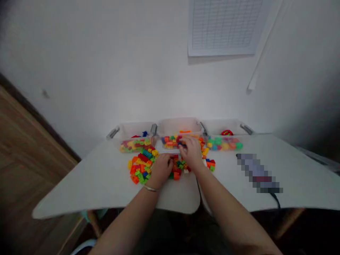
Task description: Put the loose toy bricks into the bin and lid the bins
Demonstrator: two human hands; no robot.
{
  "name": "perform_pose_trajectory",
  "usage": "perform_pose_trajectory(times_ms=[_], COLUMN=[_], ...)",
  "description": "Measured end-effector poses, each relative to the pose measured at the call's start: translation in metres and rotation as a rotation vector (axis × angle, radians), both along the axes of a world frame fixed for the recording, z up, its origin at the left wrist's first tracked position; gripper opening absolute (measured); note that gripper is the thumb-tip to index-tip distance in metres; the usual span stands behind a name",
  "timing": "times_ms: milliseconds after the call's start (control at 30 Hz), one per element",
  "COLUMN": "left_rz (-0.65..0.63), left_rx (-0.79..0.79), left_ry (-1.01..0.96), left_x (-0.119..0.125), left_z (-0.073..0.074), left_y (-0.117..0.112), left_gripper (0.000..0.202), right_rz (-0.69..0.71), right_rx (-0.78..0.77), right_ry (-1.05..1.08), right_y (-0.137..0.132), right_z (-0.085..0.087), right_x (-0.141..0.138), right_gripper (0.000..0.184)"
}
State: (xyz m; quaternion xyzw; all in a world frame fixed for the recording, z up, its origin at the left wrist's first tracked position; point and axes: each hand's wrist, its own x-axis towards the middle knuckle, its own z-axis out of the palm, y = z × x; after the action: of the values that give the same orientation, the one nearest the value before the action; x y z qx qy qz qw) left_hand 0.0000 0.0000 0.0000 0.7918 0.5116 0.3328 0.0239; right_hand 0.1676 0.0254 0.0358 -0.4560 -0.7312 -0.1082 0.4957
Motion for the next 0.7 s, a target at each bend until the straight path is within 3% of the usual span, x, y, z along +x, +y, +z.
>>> perform_pose_trajectory(times_ms=[167, 367, 533, 700], left_rz=[-0.039, -0.095, -0.081, 0.190], left_rx=[0.146, 0.310, 0.336, 0.235], left_ry=[-0.401, -0.570, -0.454, -0.078], left_x=[-0.007, -0.015, -0.014, -0.008], left_z=[-0.003, -0.005, 0.008, 0.027], left_y=[0.006, -0.001, -0.006, -0.014], left_gripper=[0.033, 0.047, 0.036, 0.024], right_rz=[0.089, 0.225, 0.275, 0.188], right_rx=[-0.215, -0.355, -0.307, -0.289], right_ry=[-0.074, -0.308, -0.442, -0.396], right_y=[-0.035, -0.058, -0.057, -0.054], right_z=[-0.037, -0.042, -0.047, -0.049], right_x=[-0.014, -0.028, -0.033, -0.035], right_gripper=[0.026, 0.042, 0.045, 0.034])
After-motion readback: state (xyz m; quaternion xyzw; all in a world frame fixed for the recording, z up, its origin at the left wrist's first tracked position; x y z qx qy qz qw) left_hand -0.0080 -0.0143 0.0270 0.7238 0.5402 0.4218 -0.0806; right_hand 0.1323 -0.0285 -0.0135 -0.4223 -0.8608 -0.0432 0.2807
